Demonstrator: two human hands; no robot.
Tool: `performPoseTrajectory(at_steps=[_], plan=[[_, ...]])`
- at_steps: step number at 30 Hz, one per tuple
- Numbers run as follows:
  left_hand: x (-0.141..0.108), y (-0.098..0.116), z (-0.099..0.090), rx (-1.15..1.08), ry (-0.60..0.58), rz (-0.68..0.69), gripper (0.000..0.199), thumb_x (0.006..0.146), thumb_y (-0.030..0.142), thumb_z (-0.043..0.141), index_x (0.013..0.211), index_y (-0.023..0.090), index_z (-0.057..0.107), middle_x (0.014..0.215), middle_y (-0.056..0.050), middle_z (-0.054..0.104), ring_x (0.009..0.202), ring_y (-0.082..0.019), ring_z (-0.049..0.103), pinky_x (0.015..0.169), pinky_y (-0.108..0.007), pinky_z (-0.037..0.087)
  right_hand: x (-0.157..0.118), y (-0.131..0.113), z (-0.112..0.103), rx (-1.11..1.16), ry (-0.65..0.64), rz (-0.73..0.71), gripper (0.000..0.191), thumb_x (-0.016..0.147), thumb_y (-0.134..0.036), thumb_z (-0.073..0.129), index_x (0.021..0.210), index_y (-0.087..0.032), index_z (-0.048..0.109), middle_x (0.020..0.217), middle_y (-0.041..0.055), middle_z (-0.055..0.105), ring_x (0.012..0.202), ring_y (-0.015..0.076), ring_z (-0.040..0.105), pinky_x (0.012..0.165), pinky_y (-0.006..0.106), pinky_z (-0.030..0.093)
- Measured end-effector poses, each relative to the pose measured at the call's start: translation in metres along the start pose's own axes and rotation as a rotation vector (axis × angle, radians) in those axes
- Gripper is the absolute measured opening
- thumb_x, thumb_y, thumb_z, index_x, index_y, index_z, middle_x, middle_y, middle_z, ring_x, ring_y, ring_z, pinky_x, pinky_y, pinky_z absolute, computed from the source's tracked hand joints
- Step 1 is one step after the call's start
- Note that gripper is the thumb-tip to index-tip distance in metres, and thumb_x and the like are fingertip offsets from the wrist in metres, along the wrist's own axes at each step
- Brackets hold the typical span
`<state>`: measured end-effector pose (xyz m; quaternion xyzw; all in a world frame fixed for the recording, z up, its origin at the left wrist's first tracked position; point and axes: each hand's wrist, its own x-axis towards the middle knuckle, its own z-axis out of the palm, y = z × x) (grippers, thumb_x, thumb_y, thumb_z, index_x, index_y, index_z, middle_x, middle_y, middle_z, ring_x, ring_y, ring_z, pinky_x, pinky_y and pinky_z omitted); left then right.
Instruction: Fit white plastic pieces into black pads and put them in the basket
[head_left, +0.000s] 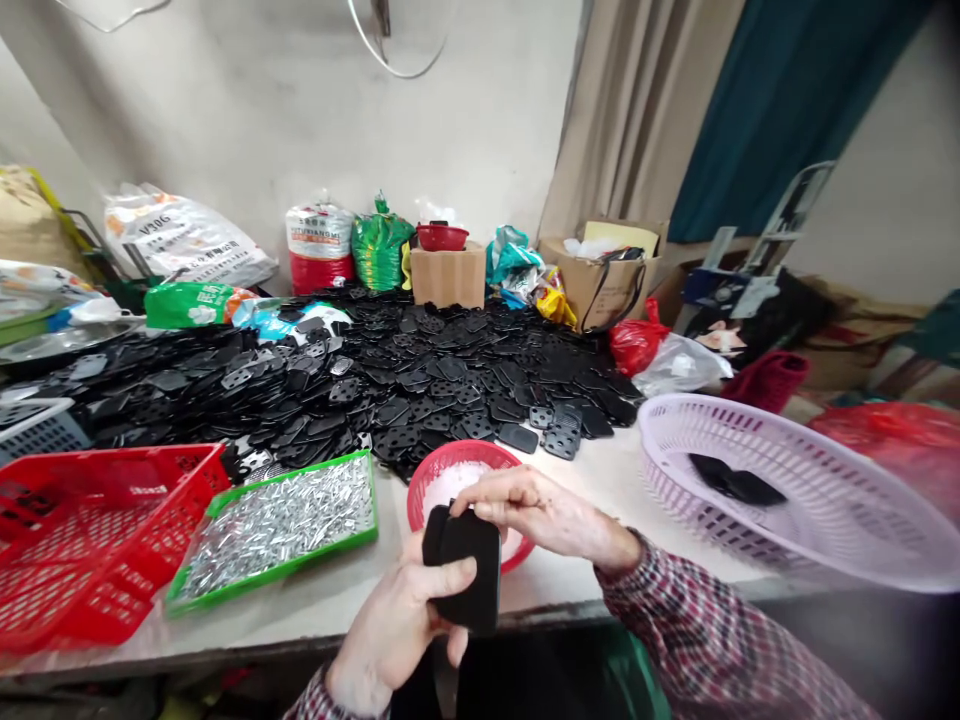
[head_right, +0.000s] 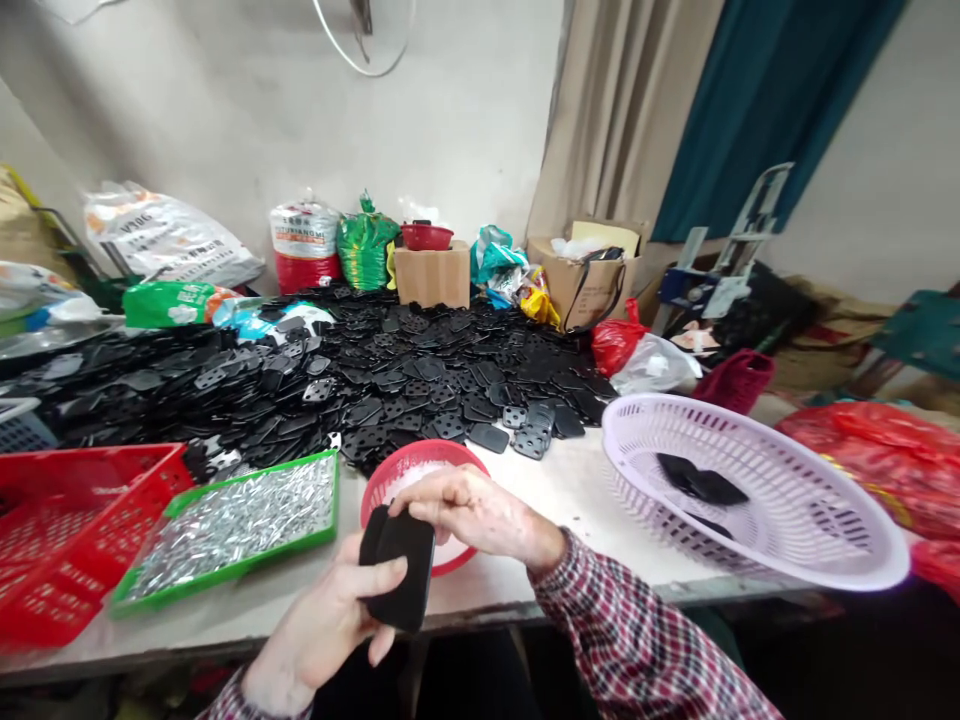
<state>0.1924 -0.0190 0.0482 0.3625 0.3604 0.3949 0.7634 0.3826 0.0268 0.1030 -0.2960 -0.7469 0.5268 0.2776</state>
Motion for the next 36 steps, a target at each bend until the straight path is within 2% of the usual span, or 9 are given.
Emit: performPoseTrajectory(at_steps=[7,10,12,14,16,18,23,28,36], plan=[[0.008,0.003,0.012,0.03,0.169,0.14,0.042,0.083,0.045,0.066,0.11,0.014,0.061,0.095,-0.011,0.067,0.071,-0.02,0.064,0.044,-0.026,0.047,-0.032,0.02,0.013,-0.08,0.499,-0.033,0.039,0.085,-0.026,0.063,0.124,-0.025,0.064,0.119,0.0041,0.067,0.099,0.0193,0.065,0.085,0.029,0.055],[0.006,0.01,0.002,-0.126,0.241,0.214,0.05,0.087,0.054,0.056,0.117,0.014,0.06,0.104,-0.016,0.068,0.082,-0.025,0.066,0.055,-0.032,0.052,-0.075,0.016,-0.034,-0.285,0.8,0.057,0.047,0.086,-0.035,0.06,0.132,-0.025,0.058,0.121,0.007,0.067,0.087,0.0204,0.068,0.073,0.031,0.057],[0.004,0.016,-0.008,-0.198,0.312,0.259,0.05,0.087,0.053,0.056,0.118,0.014,0.062,0.105,-0.016,0.069,0.088,-0.025,0.066,0.061,-0.033,0.054,-0.109,0.012,-0.078,-0.579,1.023,0.1,0.049,0.084,-0.035,0.059,0.132,-0.023,0.059,0.125,0.0094,0.066,0.099,0.0256,0.067,0.085,0.037,0.054],[0.002,0.019,-0.017,-0.227,0.394,0.295,0.043,0.086,0.047,0.062,0.113,0.014,0.065,0.104,-0.014,0.069,0.087,-0.023,0.064,0.058,-0.029,0.052,-0.137,0.008,-0.116,-0.953,1.16,0.342,0.049,0.085,-0.032,0.056,0.133,-0.021,0.059,0.118,0.0155,0.068,0.099,0.0316,0.067,0.088,0.044,0.051],[0.002,0.017,-0.022,-0.226,0.44,0.317,0.037,0.083,0.04,0.068,0.11,0.016,0.066,0.101,-0.011,0.069,0.079,-0.018,0.062,0.051,-0.025,0.049,-0.151,0.008,-0.134,-1.206,1.12,0.492,0.048,0.086,-0.027,0.053,0.132,-0.02,0.06,0.119,0.0192,0.068,0.104,0.0361,0.066,0.091,0.049,0.048],[0.004,0.013,-0.022,-0.215,0.436,0.322,0.034,0.08,0.036,0.072,0.108,0.017,0.066,0.097,-0.007,0.068,0.072,-0.016,0.06,0.048,-0.025,0.048,-0.144,0.012,-0.126,-1.23,1.031,0.412,0.041,0.087,-0.026,0.051,0.124,-0.019,0.066,0.119,0.0179,0.068,0.107,0.0347,0.065,0.094,0.048,0.048],[0.008,0.005,-0.019,-0.109,0.389,0.328,0.029,0.08,0.034,0.071,0.104,0.017,0.067,0.093,-0.004,0.066,0.07,-0.015,0.06,0.052,-0.028,0.053,-0.062,0.032,-0.042,-0.863,0.507,0.126,0.027,0.093,-0.028,0.049,0.096,-0.021,0.074,0.095,0.0072,0.075,0.085,0.0196,0.069,0.078,0.029,0.054],[0.007,0.004,-0.02,-0.116,0.355,0.333,0.033,0.083,0.033,0.068,0.113,0.02,0.065,0.112,-0.008,0.068,0.085,-0.02,0.065,0.063,-0.032,0.057,0.018,0.052,0.013,-1.068,0.036,0.228,0.019,0.084,-0.017,0.057,0.088,-0.016,0.075,0.09,0.0107,0.073,0.086,0.0221,0.066,0.079,0.03,0.049],[0.008,0.006,-0.016,-0.14,0.358,0.32,0.037,0.08,0.036,0.071,0.111,0.016,0.066,0.109,-0.012,0.07,0.084,-0.022,0.068,0.065,-0.034,0.058,0.036,0.068,0.018,-1.009,0.048,0.255,0.019,0.074,-0.012,0.057,0.078,-0.013,0.075,0.078,0.0118,0.073,0.073,0.0222,0.066,0.07,0.03,0.048]])
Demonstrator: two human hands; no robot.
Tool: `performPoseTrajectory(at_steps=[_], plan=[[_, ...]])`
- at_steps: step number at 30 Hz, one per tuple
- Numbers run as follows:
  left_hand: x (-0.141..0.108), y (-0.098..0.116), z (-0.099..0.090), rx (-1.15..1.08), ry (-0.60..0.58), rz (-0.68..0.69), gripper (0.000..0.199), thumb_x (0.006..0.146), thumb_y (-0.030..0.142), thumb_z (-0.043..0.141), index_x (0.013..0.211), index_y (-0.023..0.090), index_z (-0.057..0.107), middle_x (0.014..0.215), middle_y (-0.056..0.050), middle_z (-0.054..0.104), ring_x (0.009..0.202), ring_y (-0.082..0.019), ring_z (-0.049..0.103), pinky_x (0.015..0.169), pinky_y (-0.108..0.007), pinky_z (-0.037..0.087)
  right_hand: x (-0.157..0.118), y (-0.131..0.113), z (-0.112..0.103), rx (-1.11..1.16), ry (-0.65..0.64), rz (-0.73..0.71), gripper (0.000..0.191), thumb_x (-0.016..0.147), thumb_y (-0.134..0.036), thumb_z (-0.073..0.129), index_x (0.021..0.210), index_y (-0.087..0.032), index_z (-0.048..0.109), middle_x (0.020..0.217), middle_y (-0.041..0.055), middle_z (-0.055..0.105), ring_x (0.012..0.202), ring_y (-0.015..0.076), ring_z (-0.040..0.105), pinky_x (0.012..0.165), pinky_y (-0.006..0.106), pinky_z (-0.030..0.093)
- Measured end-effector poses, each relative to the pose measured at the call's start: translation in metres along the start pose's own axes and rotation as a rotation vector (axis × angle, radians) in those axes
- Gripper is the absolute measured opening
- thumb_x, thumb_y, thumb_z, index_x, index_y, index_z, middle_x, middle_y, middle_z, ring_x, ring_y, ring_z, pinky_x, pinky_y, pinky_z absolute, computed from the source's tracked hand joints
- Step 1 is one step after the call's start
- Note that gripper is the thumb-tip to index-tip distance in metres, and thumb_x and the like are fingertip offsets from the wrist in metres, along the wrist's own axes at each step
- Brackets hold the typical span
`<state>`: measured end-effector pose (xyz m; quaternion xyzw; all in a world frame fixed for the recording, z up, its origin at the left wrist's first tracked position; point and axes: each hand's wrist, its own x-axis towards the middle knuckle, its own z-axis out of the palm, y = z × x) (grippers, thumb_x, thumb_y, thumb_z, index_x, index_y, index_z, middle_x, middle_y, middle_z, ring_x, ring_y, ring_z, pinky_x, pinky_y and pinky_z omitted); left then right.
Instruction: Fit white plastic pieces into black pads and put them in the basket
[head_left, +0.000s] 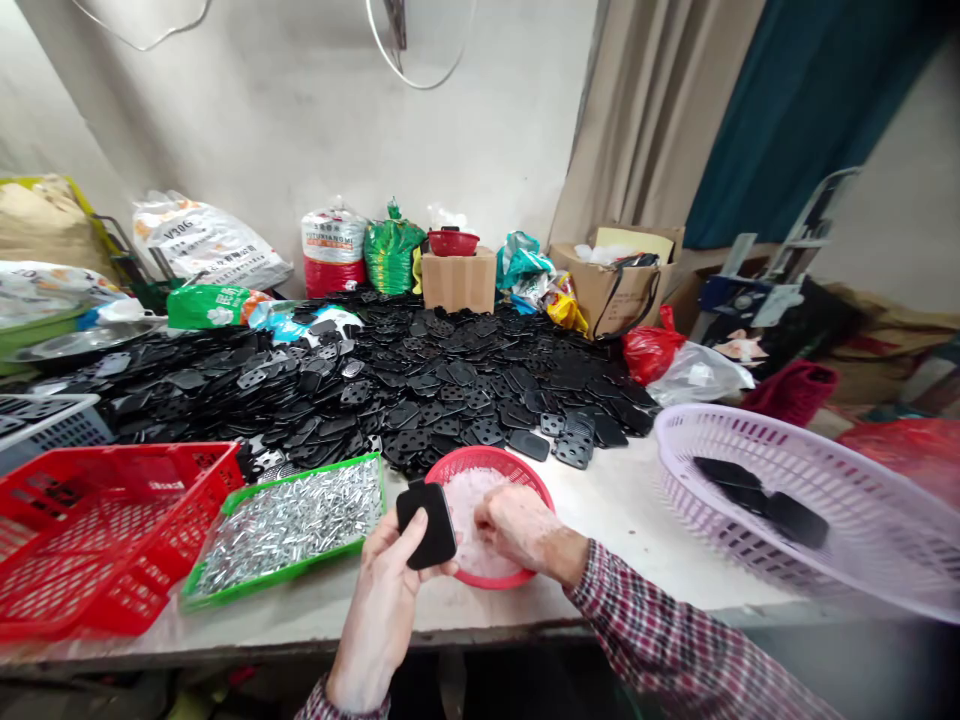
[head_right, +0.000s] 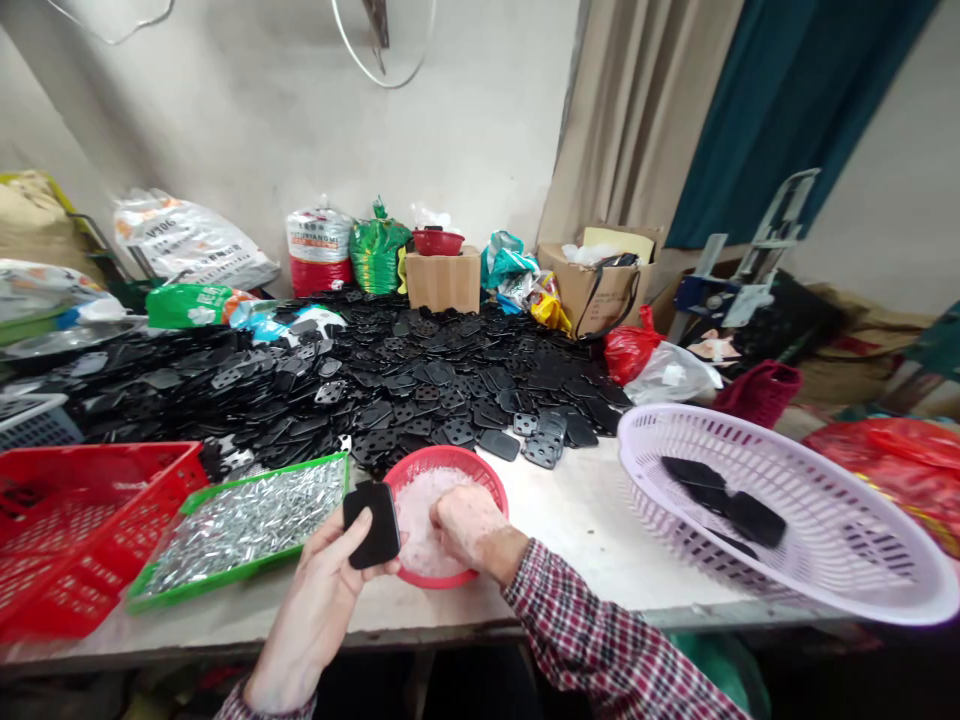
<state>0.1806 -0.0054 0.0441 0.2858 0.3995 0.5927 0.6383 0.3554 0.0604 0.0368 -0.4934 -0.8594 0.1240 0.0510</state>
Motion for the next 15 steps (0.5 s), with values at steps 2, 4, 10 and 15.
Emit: performPoseTrajectory(at_steps=[2,4,10,15], plan=[[-0.001,0.001,0.001,0.011,-0.02,0.005,0.033,0.081,0.035,0.07,0.108,0.015,0.066,0.102,-0.01,0.07,0.08,-0.02,0.066,0.062,-0.032,0.056,-0.004,0.002,-0.006,0.053,0.042,-0.02,0.021,0.078,-0.014,0.056,0.084,-0.016,0.076,0.087,0.0093,0.074,0.078,0.0202,0.066,0.072,0.028,0.048],[-0.002,0.002,0.002,0.04,-0.043,0.016,0.03,0.082,0.034,0.07,0.105,0.015,0.067,0.096,-0.008,0.07,0.075,-0.018,0.064,0.058,-0.03,0.055,-0.007,0.003,-0.014,0.188,0.092,-0.037,0.023,0.083,-0.017,0.053,0.09,-0.017,0.075,0.091,0.0068,0.074,0.08,0.0176,0.066,0.075,0.027,0.049],[-0.006,0.002,0.012,0.17,-0.103,0.032,0.029,0.083,0.036,0.067,0.105,0.018,0.068,0.102,-0.008,0.069,0.078,-0.019,0.061,0.054,-0.029,0.053,-0.014,-0.01,-0.038,1.169,0.247,-0.033,0.023,0.082,-0.033,0.065,0.091,-0.012,0.072,0.078,0.0039,0.069,0.065,0.0124,0.059,0.064,0.024,0.05],[-0.009,0.001,0.02,0.283,-0.158,0.053,0.036,0.085,0.039,0.064,0.114,0.017,0.066,0.105,-0.009,0.068,0.081,-0.02,0.06,0.053,-0.028,0.052,-0.019,-0.02,-0.043,1.204,0.326,-0.116,0.022,0.081,-0.031,0.069,0.097,-0.017,0.074,0.091,0.0038,0.07,0.083,0.0158,0.063,0.077,0.026,0.052]])
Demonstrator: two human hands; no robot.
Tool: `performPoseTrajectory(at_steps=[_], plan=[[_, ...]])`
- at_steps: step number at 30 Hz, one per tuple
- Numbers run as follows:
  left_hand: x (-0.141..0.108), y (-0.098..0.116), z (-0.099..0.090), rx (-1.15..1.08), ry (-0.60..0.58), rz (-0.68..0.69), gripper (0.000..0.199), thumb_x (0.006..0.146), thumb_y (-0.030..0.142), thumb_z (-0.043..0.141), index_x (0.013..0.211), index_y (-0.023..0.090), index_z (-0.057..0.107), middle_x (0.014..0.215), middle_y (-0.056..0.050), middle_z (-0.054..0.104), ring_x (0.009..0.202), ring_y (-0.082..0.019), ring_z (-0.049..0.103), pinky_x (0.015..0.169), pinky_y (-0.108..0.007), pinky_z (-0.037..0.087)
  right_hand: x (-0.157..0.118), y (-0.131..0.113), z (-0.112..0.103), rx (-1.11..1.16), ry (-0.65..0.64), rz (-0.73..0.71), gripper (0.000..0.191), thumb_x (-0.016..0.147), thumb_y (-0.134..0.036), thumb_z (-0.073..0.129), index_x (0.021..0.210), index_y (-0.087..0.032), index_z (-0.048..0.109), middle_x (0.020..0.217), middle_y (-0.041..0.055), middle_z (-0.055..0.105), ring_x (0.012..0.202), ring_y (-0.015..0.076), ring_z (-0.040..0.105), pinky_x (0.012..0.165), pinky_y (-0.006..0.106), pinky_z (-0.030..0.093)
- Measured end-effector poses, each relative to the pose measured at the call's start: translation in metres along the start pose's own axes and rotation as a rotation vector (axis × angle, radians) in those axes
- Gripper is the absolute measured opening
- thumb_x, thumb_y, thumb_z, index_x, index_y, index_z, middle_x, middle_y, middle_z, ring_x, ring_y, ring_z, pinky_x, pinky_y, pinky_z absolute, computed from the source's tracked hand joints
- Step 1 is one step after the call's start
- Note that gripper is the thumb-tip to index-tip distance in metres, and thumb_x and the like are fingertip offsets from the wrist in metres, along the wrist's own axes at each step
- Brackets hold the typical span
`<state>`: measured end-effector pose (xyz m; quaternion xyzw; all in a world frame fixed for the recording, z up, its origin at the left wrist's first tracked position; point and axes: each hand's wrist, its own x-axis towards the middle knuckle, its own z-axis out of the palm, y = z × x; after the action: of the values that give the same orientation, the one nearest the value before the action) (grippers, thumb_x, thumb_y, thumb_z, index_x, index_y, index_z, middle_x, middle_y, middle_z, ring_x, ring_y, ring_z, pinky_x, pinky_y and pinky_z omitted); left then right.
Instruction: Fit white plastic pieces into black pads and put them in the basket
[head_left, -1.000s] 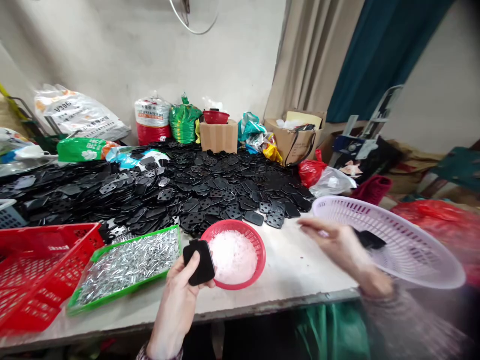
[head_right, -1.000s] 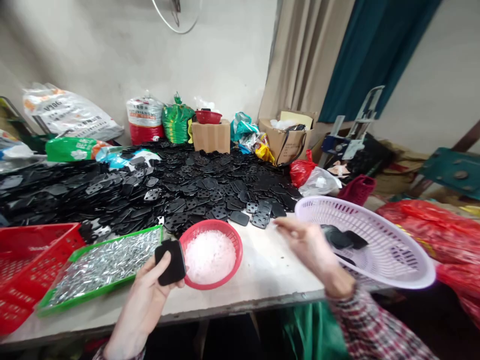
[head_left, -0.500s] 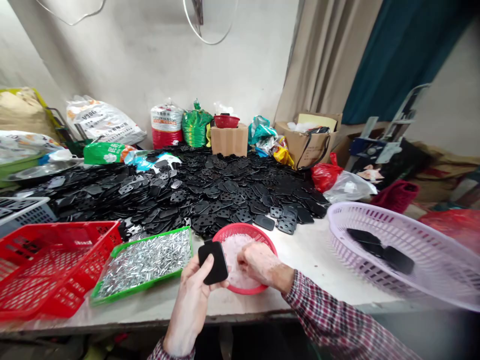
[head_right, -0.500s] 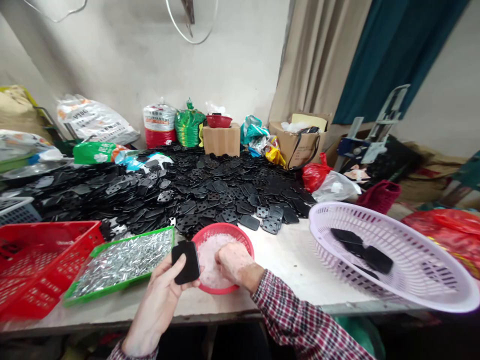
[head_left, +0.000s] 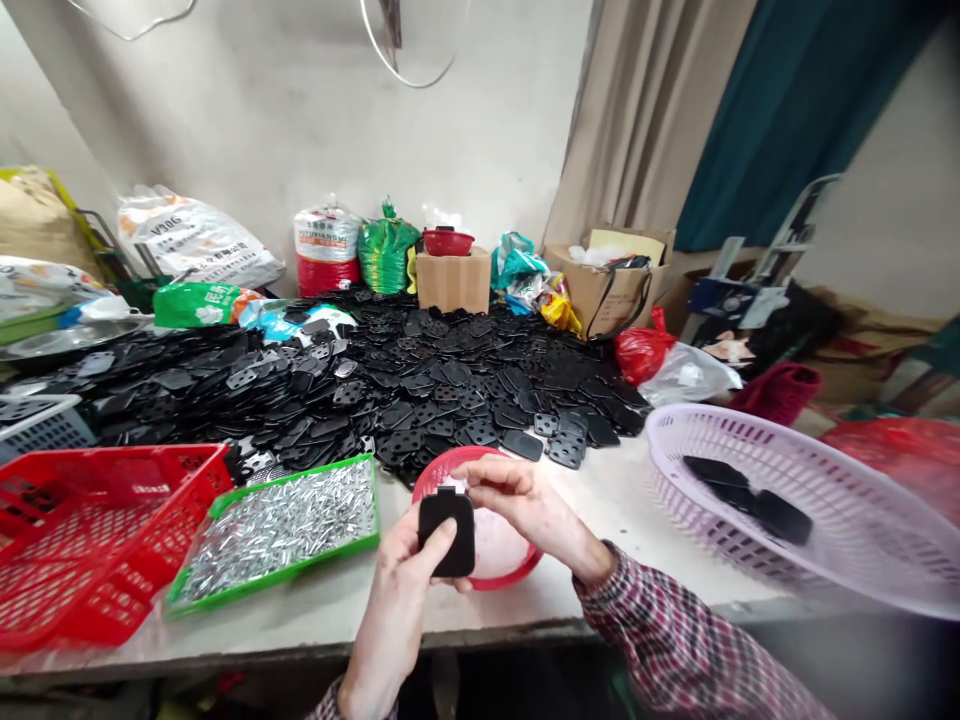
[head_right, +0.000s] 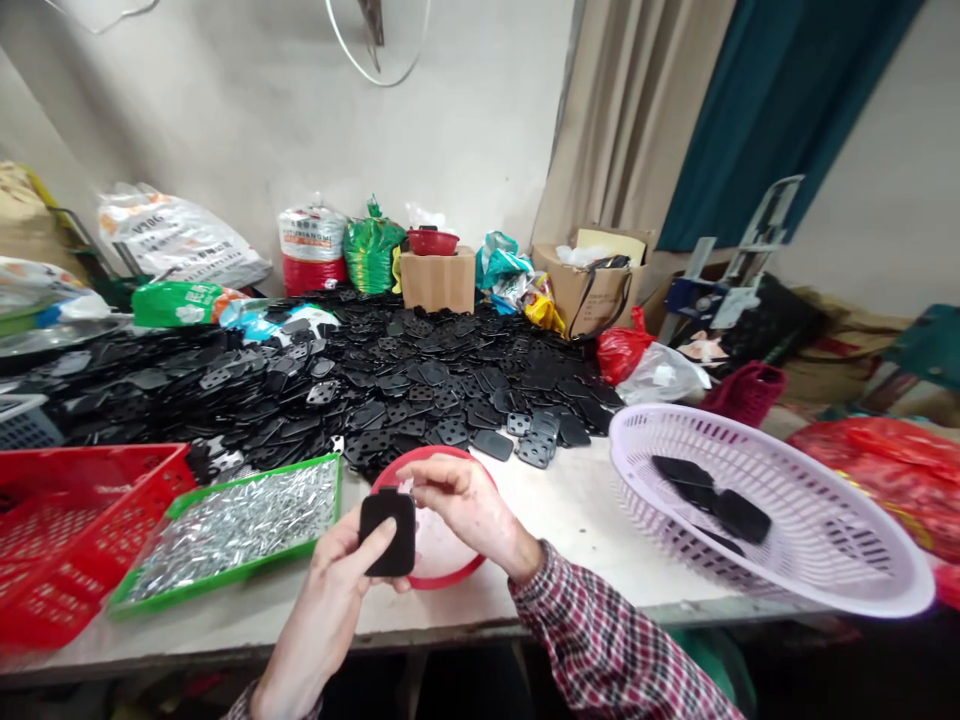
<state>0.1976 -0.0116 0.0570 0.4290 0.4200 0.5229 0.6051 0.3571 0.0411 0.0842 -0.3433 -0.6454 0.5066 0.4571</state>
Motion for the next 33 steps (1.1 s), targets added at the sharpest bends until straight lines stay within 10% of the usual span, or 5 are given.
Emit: performPoseTrajectory(at_steps=[27,33], plan=[[-0.003,0.004,-0.001,0.217,0.004,0.082,0.032,0.086,0.038,0.062,0.111,0.019,0.066,0.084,-0.004,0.066,0.062,-0.014,0.056,0.049,-0.022,0.048,-0.007,-0.022,0.009,-0.416,0.076,-0.072,0.021,0.079,-0.01,0.059,0.09,-0.021,0.073,0.084,0.0008,0.072,0.077,0.0148,0.064,0.072,0.024,0.049],[-0.01,0.008,-0.004,-0.103,-0.281,-0.19,0.027,0.086,0.034,0.062,0.106,0.016,0.064,0.065,-0.002,0.06,0.05,-0.015,0.059,0.038,-0.021,0.041,-0.005,-0.025,-0.013,0.063,-0.326,0.106,0.034,0.077,-0.031,0.074,0.109,-0.017,0.072,0.091,0.0031,0.071,0.083,0.0157,0.064,0.078,0.027,0.051]])
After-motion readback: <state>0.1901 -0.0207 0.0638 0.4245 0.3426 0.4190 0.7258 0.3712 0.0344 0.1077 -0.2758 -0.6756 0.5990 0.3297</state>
